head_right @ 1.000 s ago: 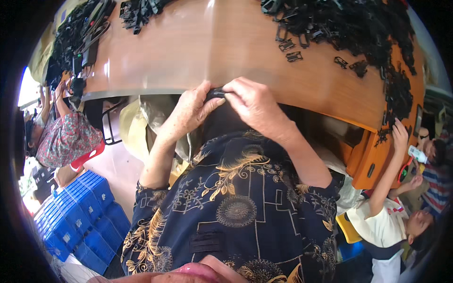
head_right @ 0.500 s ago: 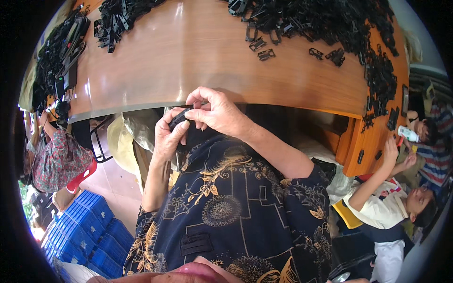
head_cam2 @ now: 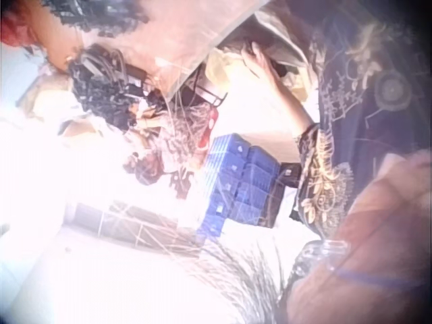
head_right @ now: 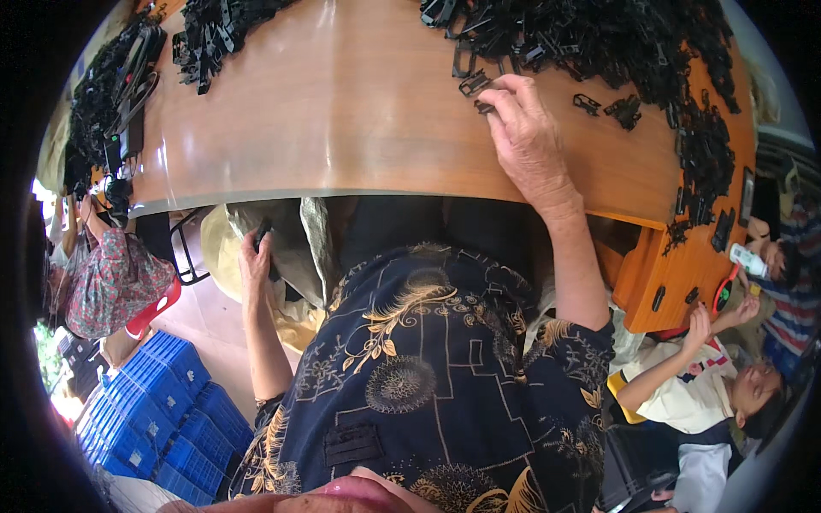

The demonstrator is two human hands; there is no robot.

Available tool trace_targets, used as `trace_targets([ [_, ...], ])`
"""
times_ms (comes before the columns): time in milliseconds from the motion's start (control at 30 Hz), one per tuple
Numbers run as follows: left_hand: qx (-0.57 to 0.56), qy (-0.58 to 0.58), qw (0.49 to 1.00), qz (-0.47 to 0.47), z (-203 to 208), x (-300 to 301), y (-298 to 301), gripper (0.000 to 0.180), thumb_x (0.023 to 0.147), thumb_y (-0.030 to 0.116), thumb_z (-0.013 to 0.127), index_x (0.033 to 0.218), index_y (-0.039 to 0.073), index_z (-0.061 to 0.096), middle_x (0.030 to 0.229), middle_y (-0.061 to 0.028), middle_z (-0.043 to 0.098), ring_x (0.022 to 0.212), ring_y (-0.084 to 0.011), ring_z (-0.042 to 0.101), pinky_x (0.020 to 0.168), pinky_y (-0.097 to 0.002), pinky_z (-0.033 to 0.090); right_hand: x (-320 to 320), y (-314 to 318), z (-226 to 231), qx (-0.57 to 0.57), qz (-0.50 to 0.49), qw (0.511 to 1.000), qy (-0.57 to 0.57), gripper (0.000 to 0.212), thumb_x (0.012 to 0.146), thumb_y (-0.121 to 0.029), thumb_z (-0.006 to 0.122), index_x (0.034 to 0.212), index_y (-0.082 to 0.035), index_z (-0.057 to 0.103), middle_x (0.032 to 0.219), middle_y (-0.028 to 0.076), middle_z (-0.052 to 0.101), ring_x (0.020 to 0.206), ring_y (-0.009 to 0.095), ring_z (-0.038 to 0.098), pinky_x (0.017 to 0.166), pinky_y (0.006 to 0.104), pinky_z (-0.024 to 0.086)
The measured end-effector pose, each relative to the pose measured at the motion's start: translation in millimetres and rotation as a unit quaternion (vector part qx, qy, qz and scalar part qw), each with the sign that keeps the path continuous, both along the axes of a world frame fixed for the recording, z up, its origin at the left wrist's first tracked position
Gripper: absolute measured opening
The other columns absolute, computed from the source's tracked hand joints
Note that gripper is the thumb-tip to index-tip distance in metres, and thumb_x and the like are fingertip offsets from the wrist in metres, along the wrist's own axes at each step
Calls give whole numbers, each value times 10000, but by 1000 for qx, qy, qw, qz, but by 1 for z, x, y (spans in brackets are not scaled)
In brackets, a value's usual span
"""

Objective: The person repeatedly picks up plastic components from the table and fits the pieces together by hand to assemble them.

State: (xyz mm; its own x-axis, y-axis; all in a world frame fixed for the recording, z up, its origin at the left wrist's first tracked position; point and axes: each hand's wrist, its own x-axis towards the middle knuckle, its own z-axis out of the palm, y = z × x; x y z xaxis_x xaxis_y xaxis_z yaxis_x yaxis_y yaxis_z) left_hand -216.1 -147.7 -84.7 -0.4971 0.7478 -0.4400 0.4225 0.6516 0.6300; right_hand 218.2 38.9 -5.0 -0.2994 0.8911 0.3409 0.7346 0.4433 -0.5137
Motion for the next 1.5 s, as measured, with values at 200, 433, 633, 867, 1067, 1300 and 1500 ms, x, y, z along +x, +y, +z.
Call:
trace_targets([
  [200, 210, 296, 912, -190, 68, 46, 34, 165, 904, 70, 615, 1062, 33, 644, 957, -129, 627, 824, -272, 636, 734, -338, 500, 14, 5, -2, -11, 43, 997, -70, 175, 810, 1, 648, 975, -51, 625, 1079, 69, 575, 987, 265, 597, 821, 378, 516],
  [433, 351, 175, 796, -460, 93, 185, 191, 352, 752, 4, 651, 1085, 116, 630, 934, -108, 579, 811, -283, 620, 691, -382, 513, 22, 11, -6, -4, 44, 997, -70, 76, 820, -45, 639, 892, -55, 618, 1039, 39, 593, 946, 235, 597, 791, 347, 535],
  [633, 292, 261, 711, -585, 78, 240, 265, 407, 829, 74, 623, 1204, 231, 603, 1097, -81, 529, 959, -289, 601, 788, -402, 518, 22, 8, -8, 24, 53, 995, -84, 61, 812, -51, 622, 873, -61, 623, 961, 29, 605, 890, 227, 589, 764, 338, 538],
  [867, 322, 261, 715, -563, 74, 210, 253, 266, 815, 77, 691, 1048, 44, 567, 957, -54, 596, 931, -246, 612, 783, -361, 509, 17, 3, -13, 18, 61, 997, 42, 112, 784, -10, 680, 885, -49, 651, 958, 50, 640, 877, 237, 600, 763, 335, 520],
  [1067, 105, -515, 828, -195, 74, 182, 189, 229, 975, 125, 576, 1165, -4, 573, 948, -55, 654, 810, -124, 645, 742, -257, 543, -21, -4, 11, 86, 132, 986, 61, 169, 728, 9, 688, 882, -59, 669, 999, 37, 657, 889, 239, 607, 772, 322, 527],
  [1300, 34, -686, 716, -122, 73, 165, 158, 341, 1012, 251, 514, 1224, -10, 572, 859, -50, 661, 701, -120, 650, 646, -242, 545, -58, -9, 37, 178, 250, 952, -17, 202, 683, -59, 676, 885, -75, 681, 1019, 15, 655, 904, 211, 609, 742, 322, 550],
  [1500, 25, -707, 695, -127, 68, 160, 151, 308, 1003, 244, 538, 1170, -5, 610, 839, -50, 658, 643, -129, 653, 597, -235, 545, -68, -11, 37, 167, 280, 944, -48, 204, 674, -94, 691, 877, -76, 671, 1033, 16, 652, 917, 212, 609, 741, 327, 551],
])
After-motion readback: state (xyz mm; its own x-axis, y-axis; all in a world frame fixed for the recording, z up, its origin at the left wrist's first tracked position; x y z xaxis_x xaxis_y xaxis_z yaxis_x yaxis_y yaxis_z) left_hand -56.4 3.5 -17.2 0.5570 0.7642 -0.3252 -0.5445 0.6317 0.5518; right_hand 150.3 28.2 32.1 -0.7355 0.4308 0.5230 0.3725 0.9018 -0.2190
